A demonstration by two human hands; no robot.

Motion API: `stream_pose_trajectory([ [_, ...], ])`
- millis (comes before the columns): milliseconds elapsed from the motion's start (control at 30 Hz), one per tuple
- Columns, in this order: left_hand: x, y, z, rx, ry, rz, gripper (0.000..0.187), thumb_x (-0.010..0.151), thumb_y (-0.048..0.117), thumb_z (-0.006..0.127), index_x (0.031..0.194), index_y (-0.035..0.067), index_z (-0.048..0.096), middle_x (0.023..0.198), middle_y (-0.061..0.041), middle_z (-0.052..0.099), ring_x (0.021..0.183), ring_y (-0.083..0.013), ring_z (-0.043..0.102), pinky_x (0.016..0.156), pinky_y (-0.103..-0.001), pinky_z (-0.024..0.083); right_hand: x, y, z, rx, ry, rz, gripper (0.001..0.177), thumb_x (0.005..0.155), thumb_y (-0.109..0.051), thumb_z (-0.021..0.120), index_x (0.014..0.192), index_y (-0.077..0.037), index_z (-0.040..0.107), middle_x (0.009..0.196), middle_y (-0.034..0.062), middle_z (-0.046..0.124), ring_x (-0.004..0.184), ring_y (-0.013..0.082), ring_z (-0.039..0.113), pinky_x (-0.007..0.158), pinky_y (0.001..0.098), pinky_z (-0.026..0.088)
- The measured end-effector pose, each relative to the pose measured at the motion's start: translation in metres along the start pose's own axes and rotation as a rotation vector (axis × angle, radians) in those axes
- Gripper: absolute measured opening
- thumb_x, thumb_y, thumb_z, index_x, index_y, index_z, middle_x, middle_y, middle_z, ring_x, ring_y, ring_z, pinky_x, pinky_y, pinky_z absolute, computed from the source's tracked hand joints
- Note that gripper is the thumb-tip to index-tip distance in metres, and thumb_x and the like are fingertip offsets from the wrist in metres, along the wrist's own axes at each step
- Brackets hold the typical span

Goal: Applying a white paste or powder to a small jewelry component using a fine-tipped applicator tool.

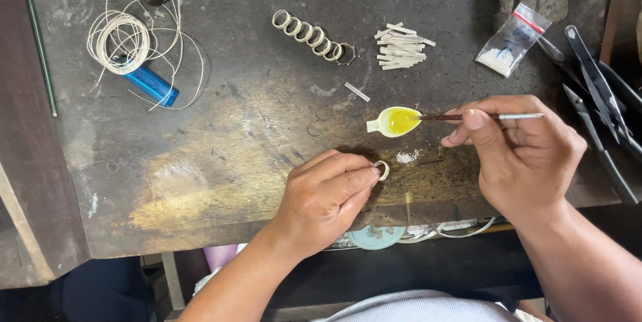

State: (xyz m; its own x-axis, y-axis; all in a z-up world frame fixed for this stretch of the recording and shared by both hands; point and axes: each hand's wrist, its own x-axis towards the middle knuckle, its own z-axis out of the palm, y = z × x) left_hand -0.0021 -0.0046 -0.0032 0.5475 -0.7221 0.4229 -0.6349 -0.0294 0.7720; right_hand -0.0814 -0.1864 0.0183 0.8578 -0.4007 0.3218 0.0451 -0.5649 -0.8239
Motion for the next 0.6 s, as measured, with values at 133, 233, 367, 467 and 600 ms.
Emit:
stream_pose_trajectory([
  [133,0.000,0.001,0.002,0.016,0.032,0.002,0.011,0.076,-0.007,0.066,0.081,0.001,0.060,0.079,-0.010,0.060,0.064,-0.0223,0.057,0.057,-0.029,0.049,-0.001,0.000,-0.001,0.070,0.023,0.023,0.015,0.093,0.002,0.046,0.087,0.015,0.046,0.067,0.0236,0.056,0.057,0.0268,0.062,0.052,0.0293,0.050],
  [233,0.000,0.003,0.001,0.109,0.022,0.024,0.011,0.076,-0.011,0.063,0.082,-0.003,0.059,0.080,-0.011,0.057,0.065,-0.0233,0.054,0.058,-0.030,0.047,-0.005,-0.001,0.000,0.128,0.048,-0.008,0.020,0.092,-0.004,0.045,0.083,0.014,0.044,0.063,0.0244,0.052,0.056,0.0286,0.060,0.063,0.0369,0.053],
  [367,-0.003,0.006,0.002,0.235,0.007,0.057,0.007,0.081,-0.007,0.058,0.087,-0.004,0.056,0.081,-0.013,0.054,0.066,-0.0250,0.050,0.055,-0.031,0.044,-0.011,-0.006,0.004,0.151,0.008,-0.128,0.019,0.088,-0.005,0.044,0.080,0.012,0.044,0.064,0.0220,0.055,0.055,0.0245,0.063,0.056,0.0317,0.055],
  [467,-0.005,0.006,0.003,0.293,-0.027,0.052,0.009,0.083,-0.007,0.050,0.090,-0.007,0.055,0.083,-0.014,0.052,0.065,-0.0259,0.047,0.050,-0.033,0.041,-0.012,-0.015,0.009,0.167,-0.029,-0.160,0.015,0.084,-0.004,0.045,0.077,0.009,0.043,0.059,0.0177,0.056,0.057,0.0256,0.062,0.060,0.0345,0.056],
  [600,-0.007,0.005,0.004,0.333,-0.062,0.052,0.016,0.077,-0.012,0.051,0.092,-0.007,0.054,0.085,-0.014,0.051,0.067,-0.0273,0.047,0.049,-0.035,0.041,-0.013,-0.014,0.012,0.106,-0.035,-0.247,0.016,0.082,-0.004,0.047,0.074,0.010,0.048,0.060,0.0163,0.057,0.060,0.0275,0.064,0.056,0.0315,0.055],
])
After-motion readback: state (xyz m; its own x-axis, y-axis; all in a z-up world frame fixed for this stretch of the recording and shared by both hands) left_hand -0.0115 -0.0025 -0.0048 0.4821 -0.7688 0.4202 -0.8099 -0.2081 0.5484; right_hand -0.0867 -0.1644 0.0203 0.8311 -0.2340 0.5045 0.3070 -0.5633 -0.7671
